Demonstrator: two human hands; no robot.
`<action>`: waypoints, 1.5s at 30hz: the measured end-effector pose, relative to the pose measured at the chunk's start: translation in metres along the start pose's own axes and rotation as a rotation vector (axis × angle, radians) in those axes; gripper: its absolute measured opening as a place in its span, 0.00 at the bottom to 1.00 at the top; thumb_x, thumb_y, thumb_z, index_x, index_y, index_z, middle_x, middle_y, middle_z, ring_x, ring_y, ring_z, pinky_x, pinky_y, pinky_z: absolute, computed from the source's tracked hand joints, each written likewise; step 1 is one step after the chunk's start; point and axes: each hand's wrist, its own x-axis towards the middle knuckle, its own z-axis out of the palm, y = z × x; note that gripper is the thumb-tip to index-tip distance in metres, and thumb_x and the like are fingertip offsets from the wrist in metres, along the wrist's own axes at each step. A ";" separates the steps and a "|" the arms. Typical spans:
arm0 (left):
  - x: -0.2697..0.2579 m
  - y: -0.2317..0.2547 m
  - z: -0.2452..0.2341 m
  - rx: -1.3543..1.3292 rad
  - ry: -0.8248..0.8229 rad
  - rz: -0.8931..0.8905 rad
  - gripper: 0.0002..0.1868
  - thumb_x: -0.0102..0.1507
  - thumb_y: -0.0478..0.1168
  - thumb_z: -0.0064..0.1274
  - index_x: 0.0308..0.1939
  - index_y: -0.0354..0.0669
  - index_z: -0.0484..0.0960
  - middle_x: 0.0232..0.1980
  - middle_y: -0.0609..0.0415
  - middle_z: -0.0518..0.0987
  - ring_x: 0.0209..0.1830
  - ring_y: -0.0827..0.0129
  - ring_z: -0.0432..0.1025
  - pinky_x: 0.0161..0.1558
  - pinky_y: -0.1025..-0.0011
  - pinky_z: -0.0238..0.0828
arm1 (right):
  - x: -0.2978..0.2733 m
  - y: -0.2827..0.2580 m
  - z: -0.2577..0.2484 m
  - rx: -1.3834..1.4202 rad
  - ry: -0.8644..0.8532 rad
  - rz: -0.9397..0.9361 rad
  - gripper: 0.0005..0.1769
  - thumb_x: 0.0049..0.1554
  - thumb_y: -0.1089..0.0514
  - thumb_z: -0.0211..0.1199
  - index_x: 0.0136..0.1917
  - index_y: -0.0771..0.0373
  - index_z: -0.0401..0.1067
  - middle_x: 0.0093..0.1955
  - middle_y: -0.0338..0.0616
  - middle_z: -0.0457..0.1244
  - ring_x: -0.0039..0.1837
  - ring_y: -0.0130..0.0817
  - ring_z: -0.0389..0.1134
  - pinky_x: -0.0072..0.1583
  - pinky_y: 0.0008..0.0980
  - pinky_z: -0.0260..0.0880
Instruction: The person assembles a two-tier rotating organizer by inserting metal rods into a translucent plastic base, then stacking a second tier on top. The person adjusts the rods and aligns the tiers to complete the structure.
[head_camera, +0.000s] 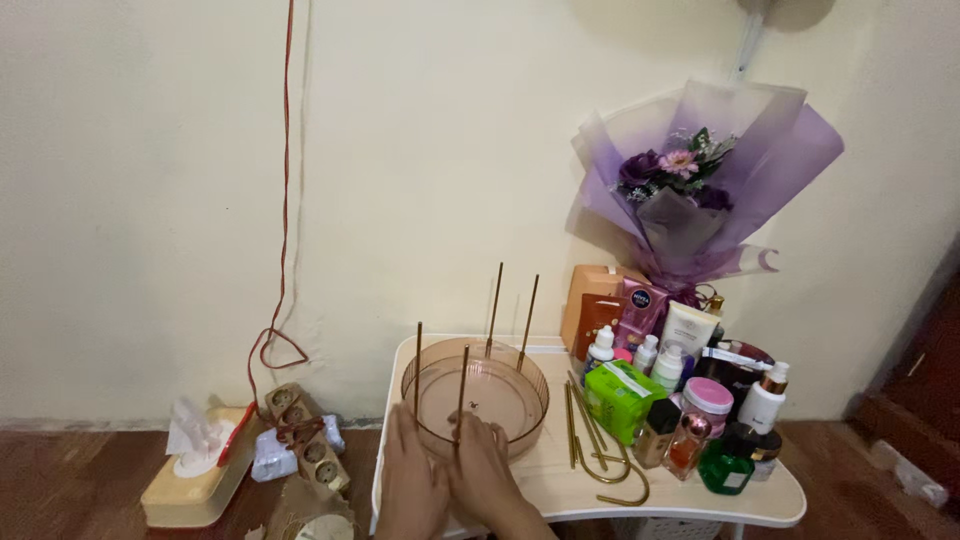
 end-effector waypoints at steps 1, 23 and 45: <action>-0.001 0.009 0.003 -0.051 0.080 0.015 0.52 0.53 0.30 0.58 0.77 0.30 0.45 0.77 0.27 0.50 0.77 0.37 0.46 0.73 0.54 0.45 | -0.001 -0.001 -0.006 0.001 0.053 -0.055 0.30 0.51 0.68 0.62 0.66 0.70 0.59 0.61 0.59 0.59 0.67 0.60 0.58 0.70 0.60 0.44; 0.049 0.025 -0.073 0.195 0.281 -0.198 0.24 0.59 0.43 0.60 0.57 0.38 0.77 0.51 0.46 0.82 0.50 0.54 0.78 0.55 0.58 0.73 | -0.024 0.055 -0.135 -0.338 0.309 0.199 0.50 0.50 0.56 0.67 0.80 0.63 0.48 0.83 0.65 0.37 0.81 0.64 0.40 0.74 0.54 0.42; 0.033 0.102 -0.089 -0.005 0.134 0.485 0.33 0.59 0.32 0.51 0.70 0.39 0.65 0.65 0.42 0.72 0.65 0.48 0.66 0.61 0.55 0.64 | 0.000 -0.035 -0.137 -0.329 0.241 -0.097 0.42 0.58 0.51 0.62 0.80 0.56 0.48 0.82 0.58 0.38 0.82 0.58 0.38 0.76 0.61 0.33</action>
